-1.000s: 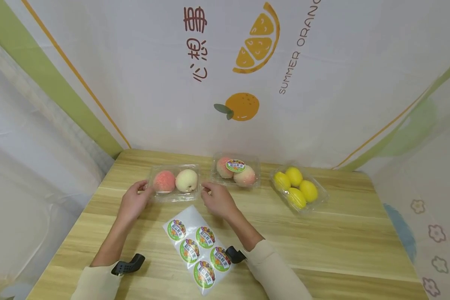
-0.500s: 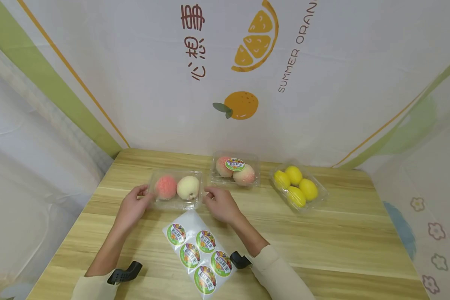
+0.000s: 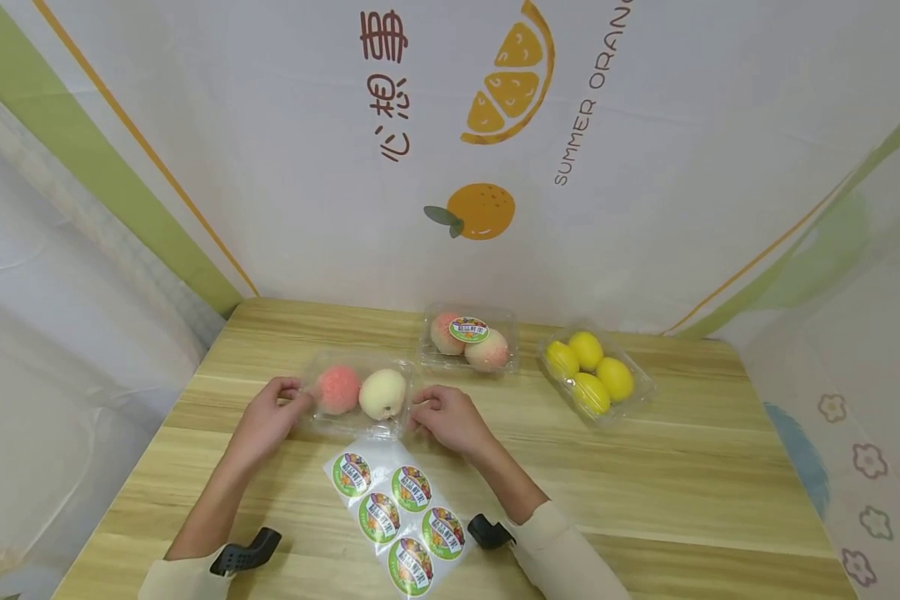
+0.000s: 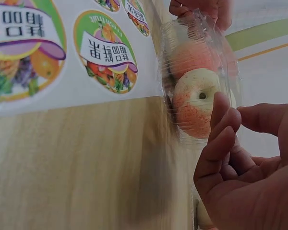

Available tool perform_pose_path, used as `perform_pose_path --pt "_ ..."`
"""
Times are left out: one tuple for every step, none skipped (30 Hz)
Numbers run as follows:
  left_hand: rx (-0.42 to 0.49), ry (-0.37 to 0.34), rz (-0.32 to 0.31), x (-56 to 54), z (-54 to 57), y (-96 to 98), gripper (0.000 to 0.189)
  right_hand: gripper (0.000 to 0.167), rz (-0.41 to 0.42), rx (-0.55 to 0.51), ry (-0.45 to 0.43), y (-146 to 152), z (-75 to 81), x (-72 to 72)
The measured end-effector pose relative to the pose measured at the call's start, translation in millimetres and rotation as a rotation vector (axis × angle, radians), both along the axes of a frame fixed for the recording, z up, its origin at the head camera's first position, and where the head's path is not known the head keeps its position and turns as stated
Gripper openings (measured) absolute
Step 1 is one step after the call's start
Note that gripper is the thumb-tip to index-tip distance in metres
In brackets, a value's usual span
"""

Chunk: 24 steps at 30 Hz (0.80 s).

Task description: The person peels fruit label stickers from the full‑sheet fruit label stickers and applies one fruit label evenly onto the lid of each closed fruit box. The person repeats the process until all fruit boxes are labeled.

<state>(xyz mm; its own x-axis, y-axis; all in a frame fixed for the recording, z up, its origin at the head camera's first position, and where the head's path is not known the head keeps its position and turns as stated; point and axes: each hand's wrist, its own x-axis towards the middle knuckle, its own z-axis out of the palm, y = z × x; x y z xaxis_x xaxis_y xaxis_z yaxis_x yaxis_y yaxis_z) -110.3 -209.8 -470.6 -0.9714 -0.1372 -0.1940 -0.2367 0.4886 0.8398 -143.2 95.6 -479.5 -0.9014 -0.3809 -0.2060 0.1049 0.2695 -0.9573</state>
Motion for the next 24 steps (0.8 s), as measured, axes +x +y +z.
perform_pose_path --pt "0.0 0.001 -0.007 -0.3 0.1 1.0 0.057 0.027 -0.001 -0.012 -0.01 1 -1.1 0.4" --pt "-0.001 0.003 -0.013 -0.6 0.3 2.2 0.057 0.024 -0.001 -0.023 -0.018 3 -1.8 0.9" --pt "0.0 0.002 -0.018 -0.8 0.6 3.6 0.056 0.022 -0.001 -0.03 -0.024 4 -2.4 1.6" --pt "-0.001 0.004 -0.021 -1.0 0.8 5.2 0.055 0.019 -0.001 -0.035 -0.027 6 -3.2 2.2" --pt "0.002 0.005 -0.025 -1.1 1.3 7.1 0.053 0.018 0.001 -0.039 -0.029 8 -3.9 2.9" --pt "0.004 0.006 -0.029 -1.2 1.9 9.1 0.052 0.016 0.001 -0.041 -0.03 10 -4.4 3.5" --pt "0.005 0.007 -0.033 -1.5 2.0 11.0 0.051 0.015 0.001 -0.044 -0.033 13 -5.1 4.1" --pt "0.009 0.008 -0.036 -1.5 1.9 12.9 0.049 0.015 0.0 -0.048 -0.038 15 -5.5 4.8" --pt "0.014 0.01 -0.04 -1.6 1.6 14.9 0.047 0.015 -0.004 -0.05 -0.042 18 -5.8 5.6" --pt "0.02 0.013 -0.043 -1.4 1.4 16.9 0.045 0.015 -0.007 -0.051 -0.044 20 -6.0 6.3" --pt "0.025 0.018 -0.048 -1.5 1.2 19.0 0.043 0.015 -0.012 -0.053 -0.049 23 -6.1 7.0" --pt "0.03 0.023 -0.054 -1.3 0.9 21.2 0.042 0.015 -0.017 -0.053 -0.051 26 -6.0 7.7" --pt "0.033 0.028 -0.058 -1.2 0.6 23.3 0.04 0.015 -0.021 -0.054 -0.054 29 -6.3 8.2" --pt "0.036 0.032 -0.064 -0.8 0.2 25.5 0.039 0.015 -0.026 -0.053 -0.055 31 -6.3 8.9" --pt "0.037 0.036 -0.071 -0.7 0.0 27.6 0.037 0.015 -0.031 -0.05 -0.054 34 -6.1 9.5" --pt "0.038 0.039 -0.078 -0.4 -0.3 29.7 0.036 0.015 -0.035 -0.047 -0.053 37 -6.1 10.1" --pt "0.037 0.042 -0.086 -0.3 -0.4 31.9 0.036 0.015 -0.038 -0.046 -0.053 40 -5.9 10.7" --pt "0.038 0.044 -0.093 -0.2 -0.5 34.0 0.035 0.015 -0.042 -0.045 -0.052 43 -5.6 11.4" --pt "0.038 0.048 -0.1 -0.2 -0.5 36.2 0.034 0.015 -0.045 -0.044 -0.054 47 -5.3 12.0" --pt "0.037 0.052 -0.109 -0.4 -0.4 38.3 0.034 0.016 -0.048 -0.043 -0.055 50 -4.8 12.6" --pt "0.039 0.055 -0.116 -0.6 -0.2 40.6 0.035 0.016 -0.047 -0.041 -0.052 52 -4.8 13.2" --pt "0.039 0.059 -0.123 -0.9 -0.4 42.7 0.035 0.016 -0.049 -0.038 -0.048 55 -5.0 13.7" --pt "0.039 0.062 -0.13 -1.2 0.0 45.1 0.035 0.016 -0.053 -0.033 -0.046 58 -4.6 14.2" --pt "0.04 0.064 -0.137 -1.6 0.2 47.6 0.035 0.016 -0.056 -0.028 -0.045 61 -4.3 14.6"
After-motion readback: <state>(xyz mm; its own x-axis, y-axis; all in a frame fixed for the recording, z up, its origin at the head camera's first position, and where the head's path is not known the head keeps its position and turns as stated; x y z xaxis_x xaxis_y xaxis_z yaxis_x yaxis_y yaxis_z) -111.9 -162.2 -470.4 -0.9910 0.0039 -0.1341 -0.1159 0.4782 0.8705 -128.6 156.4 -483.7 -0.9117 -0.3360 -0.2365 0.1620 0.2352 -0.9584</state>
